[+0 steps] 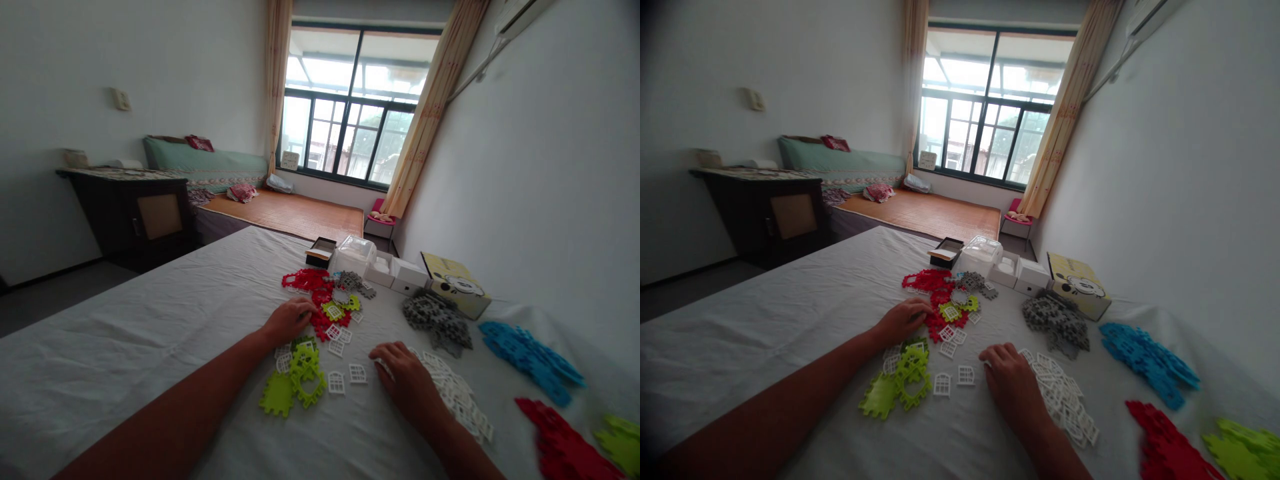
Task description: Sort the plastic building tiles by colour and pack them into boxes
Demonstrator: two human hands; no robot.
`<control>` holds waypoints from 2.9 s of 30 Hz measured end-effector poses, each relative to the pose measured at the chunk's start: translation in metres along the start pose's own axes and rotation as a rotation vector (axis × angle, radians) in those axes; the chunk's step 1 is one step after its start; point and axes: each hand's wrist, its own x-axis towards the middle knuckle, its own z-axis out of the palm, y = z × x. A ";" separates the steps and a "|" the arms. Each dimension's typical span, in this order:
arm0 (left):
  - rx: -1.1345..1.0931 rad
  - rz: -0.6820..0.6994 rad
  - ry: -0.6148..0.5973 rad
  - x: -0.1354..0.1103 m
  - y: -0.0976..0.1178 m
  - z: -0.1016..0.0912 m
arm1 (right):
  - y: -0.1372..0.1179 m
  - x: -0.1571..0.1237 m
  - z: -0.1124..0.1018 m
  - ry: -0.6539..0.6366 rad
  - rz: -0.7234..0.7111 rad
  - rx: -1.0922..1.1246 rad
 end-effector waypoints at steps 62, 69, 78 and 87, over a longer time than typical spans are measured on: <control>0.014 0.022 0.002 0.001 -0.002 0.002 | -0.048 0.005 0.005 -0.213 -0.250 0.074; 0.019 0.020 -0.003 0.001 -0.002 0.003 | -0.040 0.005 0.012 -0.095 -0.258 0.061; 0.004 0.011 -0.014 0.001 -0.003 0.001 | -0.033 0.004 0.013 0.006 -0.211 0.013; -0.011 0.002 -0.004 0.001 -0.003 0.002 | -0.002 0.001 -0.016 0.063 0.063 -0.052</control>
